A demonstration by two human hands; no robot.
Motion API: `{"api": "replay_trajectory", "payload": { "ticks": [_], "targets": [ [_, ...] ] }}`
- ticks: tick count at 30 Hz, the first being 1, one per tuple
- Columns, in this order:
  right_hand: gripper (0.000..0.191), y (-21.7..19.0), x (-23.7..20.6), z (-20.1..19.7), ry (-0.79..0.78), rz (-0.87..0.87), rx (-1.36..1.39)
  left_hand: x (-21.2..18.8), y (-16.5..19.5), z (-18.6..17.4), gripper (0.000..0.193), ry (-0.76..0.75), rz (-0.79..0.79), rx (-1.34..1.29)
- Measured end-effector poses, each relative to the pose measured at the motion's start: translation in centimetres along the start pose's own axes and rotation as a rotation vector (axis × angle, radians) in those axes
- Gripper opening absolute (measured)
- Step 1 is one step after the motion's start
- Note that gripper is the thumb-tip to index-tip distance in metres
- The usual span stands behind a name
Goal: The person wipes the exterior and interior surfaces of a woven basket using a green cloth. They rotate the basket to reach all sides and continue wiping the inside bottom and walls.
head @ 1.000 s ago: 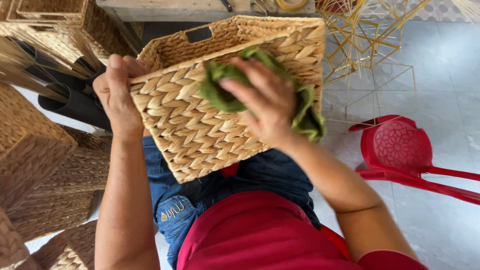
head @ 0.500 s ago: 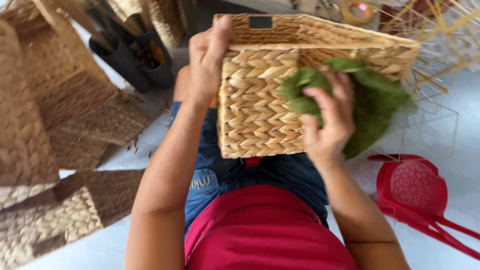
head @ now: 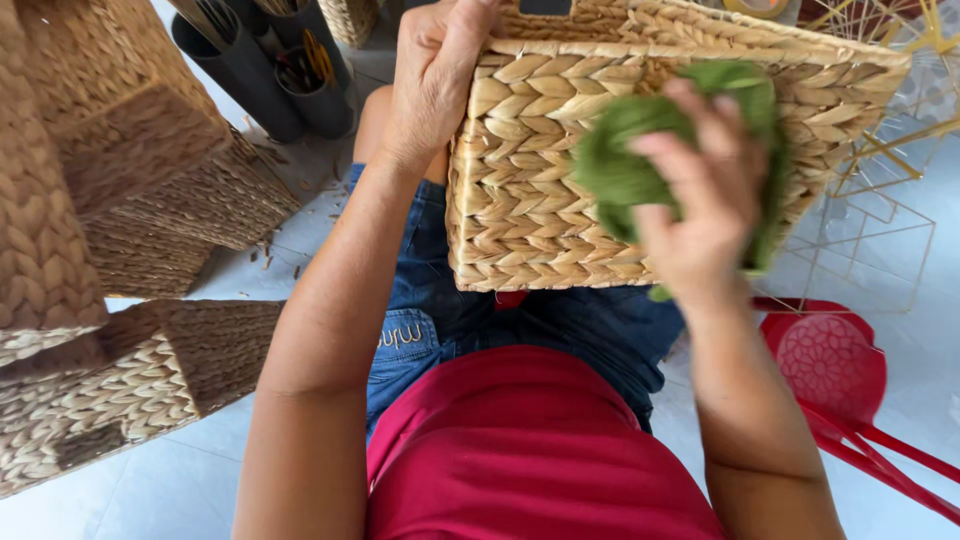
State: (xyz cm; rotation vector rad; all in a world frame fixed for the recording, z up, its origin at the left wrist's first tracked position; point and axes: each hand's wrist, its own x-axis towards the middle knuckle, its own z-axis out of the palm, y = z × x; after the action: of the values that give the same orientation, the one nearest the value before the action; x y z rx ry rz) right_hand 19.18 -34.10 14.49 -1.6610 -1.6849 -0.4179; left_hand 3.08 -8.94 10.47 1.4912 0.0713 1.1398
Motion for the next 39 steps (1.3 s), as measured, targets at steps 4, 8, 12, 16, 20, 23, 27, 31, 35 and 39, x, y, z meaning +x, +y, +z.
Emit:
{"api": "replay_trajectory", "payload": {
  "ticks": [4,8,12,16,20,23,27,31,35,39],
  "targets": [
    [0.037,3.8,-2.9,-3.6,0.214,0.214,0.038,0.0,-0.7,0.6,0.038,0.015,0.031,-0.137],
    [0.029,3.0,-5.5,-1.2,0.21,0.158,0.041,-0.7,-0.3,0.7,0.032,0.052,-0.005,-0.163],
    [0.03,-3.3,-5.4,2.2,0.05,-0.022,0.064,-2.0,0.8,-0.4,0.023,0.215,-0.009,0.301],
    [0.05,-10.1,-2.5,4.9,-0.2,-0.212,0.234,-1.1,1.7,-1.0,0.046,0.087,-0.004,0.165],
    [0.05,-10.1,-2.7,5.8,-0.163,-0.32,0.207,-0.5,2.7,-1.1,0.061,0.007,0.061,0.11],
    [0.041,-6.4,-4.7,6.0,-0.035,-0.386,0.131,-0.9,2.8,-1.0,0.063,-0.021,0.067,0.066],
    [0.032,-0.9,-7.1,2.8,0.125,-0.392,-0.013,-1.2,2.1,-0.8,0.063,-0.025,0.071,0.09],
    [0.022,3.7,-8.5,-4.1,0.123,0.021,-0.187,-1.1,1.7,-0.5,0.064,-0.01,0.078,0.064],
    [0.024,4.0,-10.1,-4.2,0.18,0.193,-0.172,-1.0,1.9,-0.2,0.063,-0.011,0.074,0.023],
    [0.032,-0.5,-9.3,0.8,0.115,0.049,-0.045,-1.0,2.1,0.1,0.064,0.036,0.048,0.042]
  ]
}}
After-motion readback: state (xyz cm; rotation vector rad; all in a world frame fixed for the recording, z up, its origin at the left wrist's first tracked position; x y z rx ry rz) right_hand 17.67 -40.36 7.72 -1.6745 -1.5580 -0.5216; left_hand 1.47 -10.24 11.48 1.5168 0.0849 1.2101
